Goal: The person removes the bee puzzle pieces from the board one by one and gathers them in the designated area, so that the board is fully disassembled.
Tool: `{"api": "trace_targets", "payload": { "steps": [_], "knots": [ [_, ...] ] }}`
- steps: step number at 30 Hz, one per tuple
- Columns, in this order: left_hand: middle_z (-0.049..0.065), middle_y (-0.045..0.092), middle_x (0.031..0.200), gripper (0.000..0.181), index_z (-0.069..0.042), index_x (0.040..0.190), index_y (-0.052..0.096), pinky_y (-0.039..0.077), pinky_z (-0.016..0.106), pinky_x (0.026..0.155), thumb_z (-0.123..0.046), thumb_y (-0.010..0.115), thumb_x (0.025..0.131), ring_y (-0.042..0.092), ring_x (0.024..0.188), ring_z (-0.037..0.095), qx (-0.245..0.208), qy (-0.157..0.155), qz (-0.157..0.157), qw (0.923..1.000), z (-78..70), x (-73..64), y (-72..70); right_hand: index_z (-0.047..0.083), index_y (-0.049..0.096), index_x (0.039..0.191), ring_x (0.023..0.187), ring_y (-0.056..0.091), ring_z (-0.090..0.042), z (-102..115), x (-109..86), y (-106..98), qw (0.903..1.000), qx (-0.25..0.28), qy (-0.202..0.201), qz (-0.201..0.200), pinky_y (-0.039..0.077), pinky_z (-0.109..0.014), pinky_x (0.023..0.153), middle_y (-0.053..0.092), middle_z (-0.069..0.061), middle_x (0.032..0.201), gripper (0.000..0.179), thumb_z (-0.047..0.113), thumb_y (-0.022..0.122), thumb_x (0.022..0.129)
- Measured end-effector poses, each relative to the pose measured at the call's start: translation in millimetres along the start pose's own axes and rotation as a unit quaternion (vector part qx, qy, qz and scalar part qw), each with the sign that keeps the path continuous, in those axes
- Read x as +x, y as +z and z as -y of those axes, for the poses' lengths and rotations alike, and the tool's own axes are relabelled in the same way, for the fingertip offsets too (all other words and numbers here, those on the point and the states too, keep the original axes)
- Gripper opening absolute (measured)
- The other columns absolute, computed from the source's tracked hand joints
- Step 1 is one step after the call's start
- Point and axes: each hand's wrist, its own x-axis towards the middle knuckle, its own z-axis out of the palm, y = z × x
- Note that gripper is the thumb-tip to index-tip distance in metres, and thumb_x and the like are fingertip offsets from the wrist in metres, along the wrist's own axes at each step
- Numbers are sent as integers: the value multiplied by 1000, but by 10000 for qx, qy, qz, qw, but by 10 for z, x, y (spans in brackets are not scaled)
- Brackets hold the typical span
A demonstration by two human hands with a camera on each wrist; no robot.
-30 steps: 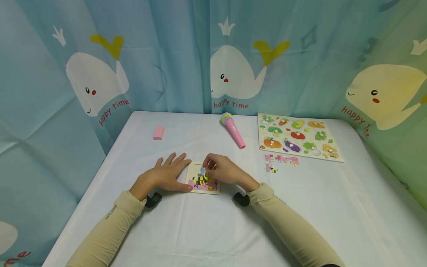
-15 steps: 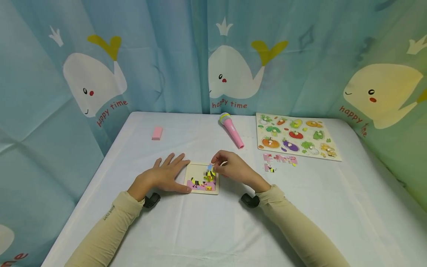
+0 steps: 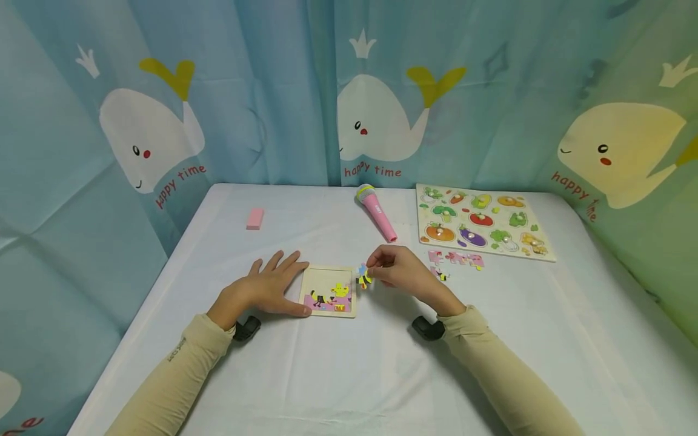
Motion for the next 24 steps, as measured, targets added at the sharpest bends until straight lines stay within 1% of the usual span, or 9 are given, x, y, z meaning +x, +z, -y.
{"api": "trace_targets", "payload": {
  "steps": [9,13,16,20,24],
  "knots": [
    [16,10,178,110,-12,170,27,3,75,121,-65,78,88,1,162,45,14,-15,2,10000,3,13,7,-3,69,106,70,55,-16,-92,-117,-206,9995,171,194,-203,47,-25,60,67,-14,92,11,5,73,100],
    [16,10,178,110,-12,170,27,3,74,122,-65,78,89,2,162,45,63,-19,2,10000,-8,10,0,-3,69,108,71,56,-17,-135,-181,-324,9991,123,274,-298,48,-25,60,67,-15,93,12,5,73,101],
    [16,10,178,110,-12,170,27,3,74,122,-65,78,89,1,162,44,72,-25,3,10000,-13,8,-2,-3,69,111,73,58,-16,-172,-237,-426,9986,52,337,-403,50,-25,61,66,-12,94,14,6,72,101],
    [17,11,178,110,-11,170,28,3,74,122,-64,79,89,2,162,45,52,-44,2,10000,-16,6,0,-4,67,114,71,55,-15,-219,-327,-567,9979,-4,388,-515,48,-25,60,65,-13,91,16,7,71,102],
    [17,11,178,110,-11,170,27,2,74,122,-64,79,89,2,162,45,42,-77,0,10000,-20,1,5,-5,67,116,72,54,-15,-256,-412,-696,9971,-61,426,-624,50,-27,62,67,-14,92,18,8,70,104]
  ]
}}
